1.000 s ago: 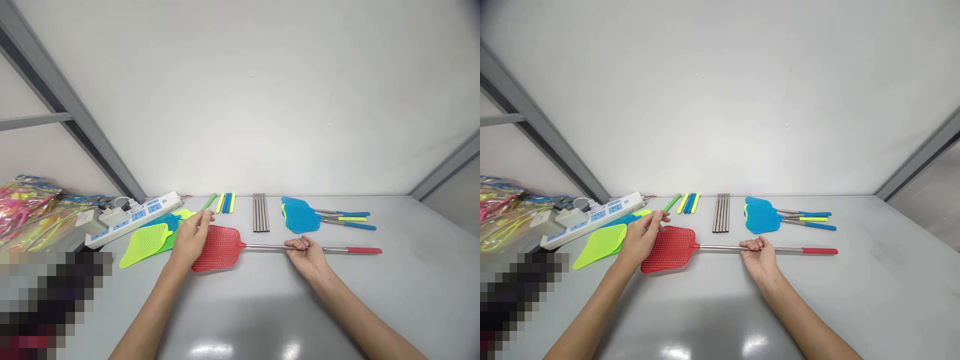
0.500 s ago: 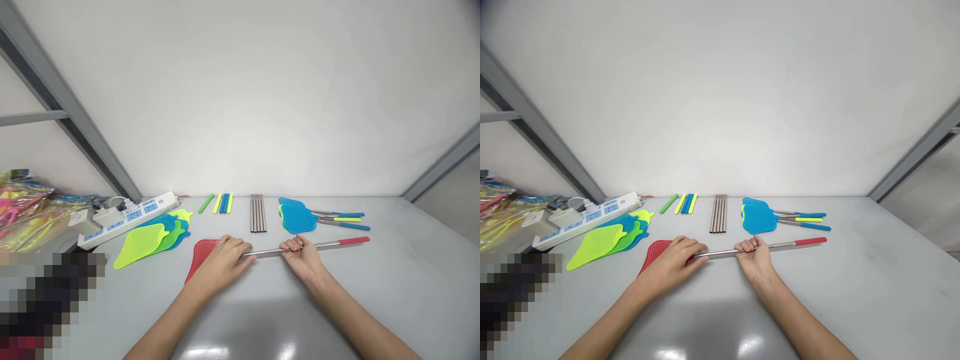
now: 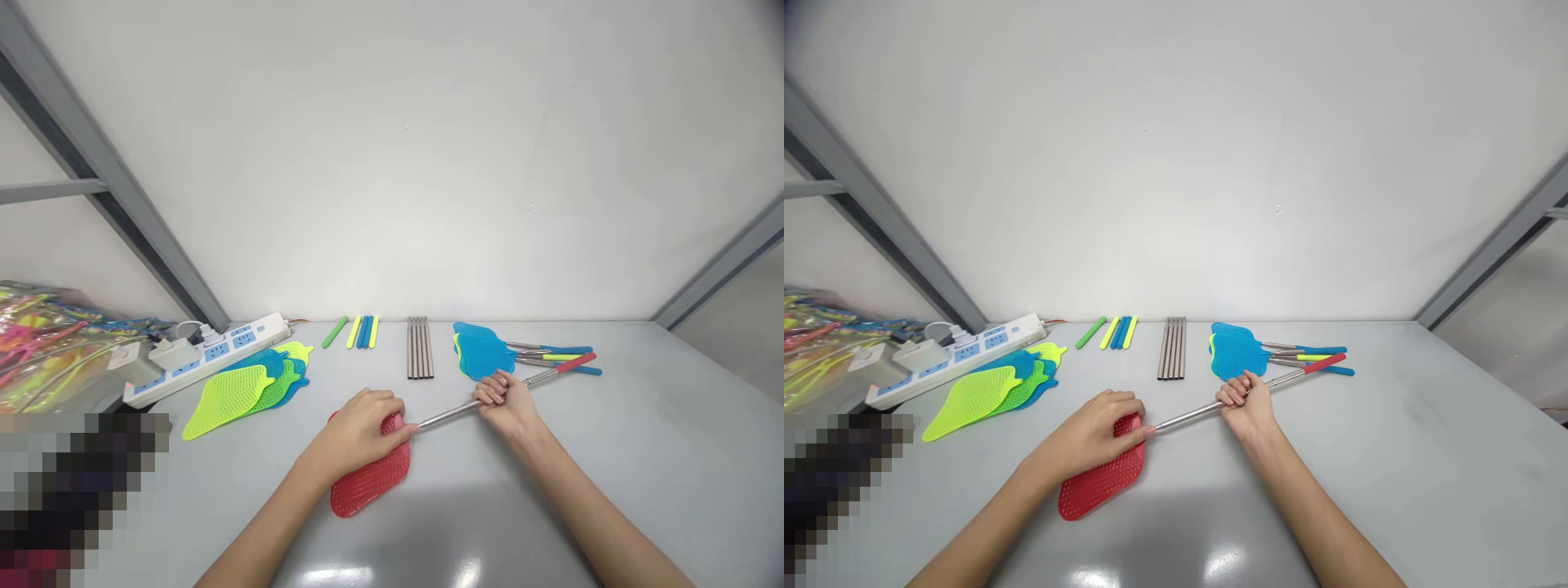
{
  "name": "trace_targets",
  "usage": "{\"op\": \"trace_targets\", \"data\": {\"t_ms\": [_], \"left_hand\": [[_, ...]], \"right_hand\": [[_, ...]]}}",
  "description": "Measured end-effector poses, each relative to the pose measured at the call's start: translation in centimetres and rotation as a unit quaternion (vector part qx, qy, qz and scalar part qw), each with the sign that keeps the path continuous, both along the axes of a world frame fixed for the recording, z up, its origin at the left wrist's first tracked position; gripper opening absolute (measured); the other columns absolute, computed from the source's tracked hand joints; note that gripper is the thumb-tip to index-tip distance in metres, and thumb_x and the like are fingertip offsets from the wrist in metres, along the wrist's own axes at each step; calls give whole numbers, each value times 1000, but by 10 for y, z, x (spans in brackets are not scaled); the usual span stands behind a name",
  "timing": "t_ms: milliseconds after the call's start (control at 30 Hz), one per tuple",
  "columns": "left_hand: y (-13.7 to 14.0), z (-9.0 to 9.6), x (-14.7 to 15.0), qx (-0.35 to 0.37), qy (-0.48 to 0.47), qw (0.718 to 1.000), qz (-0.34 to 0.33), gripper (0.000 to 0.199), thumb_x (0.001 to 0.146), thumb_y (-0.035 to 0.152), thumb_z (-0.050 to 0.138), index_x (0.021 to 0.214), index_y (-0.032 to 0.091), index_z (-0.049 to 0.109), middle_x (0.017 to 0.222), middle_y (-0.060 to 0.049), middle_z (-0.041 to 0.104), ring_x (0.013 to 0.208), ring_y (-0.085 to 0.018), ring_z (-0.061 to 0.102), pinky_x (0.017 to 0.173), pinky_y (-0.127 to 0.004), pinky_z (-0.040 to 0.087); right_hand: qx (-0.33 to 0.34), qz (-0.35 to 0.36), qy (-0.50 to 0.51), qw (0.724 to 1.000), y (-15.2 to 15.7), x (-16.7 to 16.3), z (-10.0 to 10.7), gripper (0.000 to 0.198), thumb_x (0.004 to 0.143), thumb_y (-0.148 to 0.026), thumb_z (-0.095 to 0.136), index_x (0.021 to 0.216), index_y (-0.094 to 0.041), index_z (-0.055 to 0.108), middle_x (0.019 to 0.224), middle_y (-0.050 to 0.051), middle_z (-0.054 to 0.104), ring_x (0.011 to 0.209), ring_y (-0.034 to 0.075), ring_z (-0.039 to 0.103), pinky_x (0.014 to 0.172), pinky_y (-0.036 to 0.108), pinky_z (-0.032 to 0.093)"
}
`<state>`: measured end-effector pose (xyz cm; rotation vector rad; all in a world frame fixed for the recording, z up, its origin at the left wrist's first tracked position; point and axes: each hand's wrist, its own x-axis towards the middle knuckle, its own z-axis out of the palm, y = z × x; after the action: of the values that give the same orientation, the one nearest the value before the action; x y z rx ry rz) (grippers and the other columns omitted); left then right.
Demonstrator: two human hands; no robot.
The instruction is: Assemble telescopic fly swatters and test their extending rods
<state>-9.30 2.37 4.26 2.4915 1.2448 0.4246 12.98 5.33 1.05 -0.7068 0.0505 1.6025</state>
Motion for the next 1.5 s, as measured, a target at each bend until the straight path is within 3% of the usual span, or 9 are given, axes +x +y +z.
{"op": "trace_targets", "data": {"t_ms": [200,367,467,700,933,1300,1500], "left_hand": [[0,1,-3,-5,2,1000,-2,38,71,51,43,94,22,54,85,-3,54,80,-18,47,75,-32,35],[1,1,-4,27,13,1000,9,70,56,59,54,117,27,38,119,-6,39,107,-27,33,90,-41,24],[2,0,-6,33,17,999,4,81,54,61,54,124,27,29,128,-8,30,117,-28,23,95,-44,13],[6,-4,-12,1,24,1000,4,90,51,64,53,127,27,21,128,-8,30,118,-27,21,96,-43,13],[8,-10,-19,-44,40,997,44,105,43,63,60,130,30,11,133,-9,20,120,-32,14,94,-47,16],[14,-14,-23,-86,32,994,54,106,43,58,64,130,31,9,136,-8,14,120,-32,18,92,-43,25],[16,-18,-25,-87,47,994,50,108,43,61,61,130,30,6,137,-9,12,122,-31,13,95,-45,20]], "right_hand": [[-12,-17,20,1000,3,5,1,27,74,-12,33,52,-18,18,39,-9,19,29,4,16,31,18,18],[-16,-42,46,998,6,15,3,27,73,-10,33,52,-18,19,38,-8,20,29,5,17,32,18,18],[-15,-40,47,998,8,20,2,27,73,-9,33,52,-18,19,38,-8,21,29,5,17,32,18,19],[-37,-44,25,998,16,33,-4,25,70,-5,30,53,-19,17,37,-8,21,28,5,18,31,18,19],[-32,-57,14,998,18,38,-2,24,69,-5,29,53,-19,17,36,-7,21,27,5,18,30,18,19],[-38,-65,10,997,19,37,-2,25,69,-4,29,53,-19,15,35,-8,20,27,5,18,30,18,19],[-35,-69,6,997,21,40,-4,25,68,-5,29,53,-19,15,35,-8,21,27,5,18,30,18,19]]}}
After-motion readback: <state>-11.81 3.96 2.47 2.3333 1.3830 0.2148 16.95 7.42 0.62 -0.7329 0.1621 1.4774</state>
